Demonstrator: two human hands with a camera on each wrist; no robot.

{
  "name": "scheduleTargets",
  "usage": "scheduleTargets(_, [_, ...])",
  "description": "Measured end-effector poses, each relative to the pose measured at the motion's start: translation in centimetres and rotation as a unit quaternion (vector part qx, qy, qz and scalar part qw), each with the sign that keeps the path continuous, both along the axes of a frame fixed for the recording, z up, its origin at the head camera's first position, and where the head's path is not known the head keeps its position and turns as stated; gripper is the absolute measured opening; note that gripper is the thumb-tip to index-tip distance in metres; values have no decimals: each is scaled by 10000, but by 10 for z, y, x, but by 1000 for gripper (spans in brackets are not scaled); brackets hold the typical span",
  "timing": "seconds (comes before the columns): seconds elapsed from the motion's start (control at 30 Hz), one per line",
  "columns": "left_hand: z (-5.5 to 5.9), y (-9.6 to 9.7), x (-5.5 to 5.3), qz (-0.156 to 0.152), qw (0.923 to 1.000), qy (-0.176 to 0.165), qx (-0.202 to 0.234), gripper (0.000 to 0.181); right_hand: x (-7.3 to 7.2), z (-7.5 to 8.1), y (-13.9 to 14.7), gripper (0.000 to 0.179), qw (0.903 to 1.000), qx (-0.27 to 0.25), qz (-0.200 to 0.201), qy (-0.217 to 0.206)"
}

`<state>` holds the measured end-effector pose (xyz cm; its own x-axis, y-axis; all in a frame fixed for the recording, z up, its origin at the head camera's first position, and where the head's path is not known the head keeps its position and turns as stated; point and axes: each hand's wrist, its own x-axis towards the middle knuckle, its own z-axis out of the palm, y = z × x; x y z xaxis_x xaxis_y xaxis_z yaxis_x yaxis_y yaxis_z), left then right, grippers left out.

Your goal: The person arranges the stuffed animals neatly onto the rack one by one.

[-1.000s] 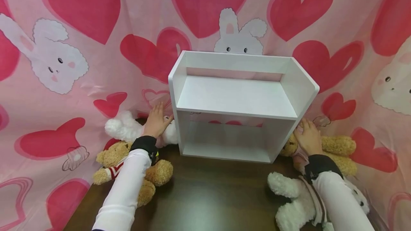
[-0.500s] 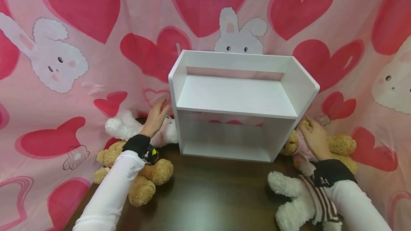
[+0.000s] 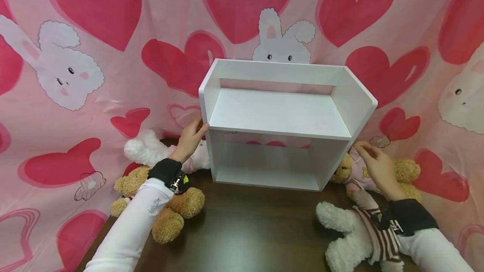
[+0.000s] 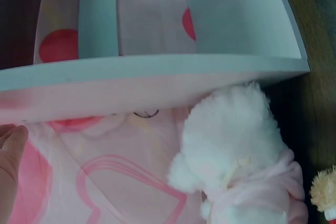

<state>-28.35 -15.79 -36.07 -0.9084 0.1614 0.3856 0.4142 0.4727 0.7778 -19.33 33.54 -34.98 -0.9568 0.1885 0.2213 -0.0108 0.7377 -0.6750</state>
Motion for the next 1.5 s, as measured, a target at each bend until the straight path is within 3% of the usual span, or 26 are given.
scheduleTargets(0.17, [0, 5, 0, 26, 9997, -244, 64, 56, 8, 3, -1, 58, 10000, -57, -38, 3])
scheduleTargets(0.37, [0, 6, 0, 138, 9991, -388, 122, 54, 19, 3, 3, 54, 9997, -125, 202, -108])
scheduleTargets(0.73, [-3, 10, 0, 195, 9954, -817, 452, 55, 47, 0, 24, 61, 9960, 170, 21, -879])
scheduleTargets(0.93, [-4, 10, 0, 177, 9947, -860, 539, 56, 57, -2, 35, 70, 9906, 135, -234, -1339])
scheduleTargets(1.23, [-6, 8, 2, 279, 9963, -730, 361, 60, 64, -5, 50, 73, 9831, 115, -237, -1809])
scheduleTargets(1.5, [-7, 10, 4, 310, 9964, -688, 396, 58, 77, -19, 64, 64, 9850, 358, -163, -1679])
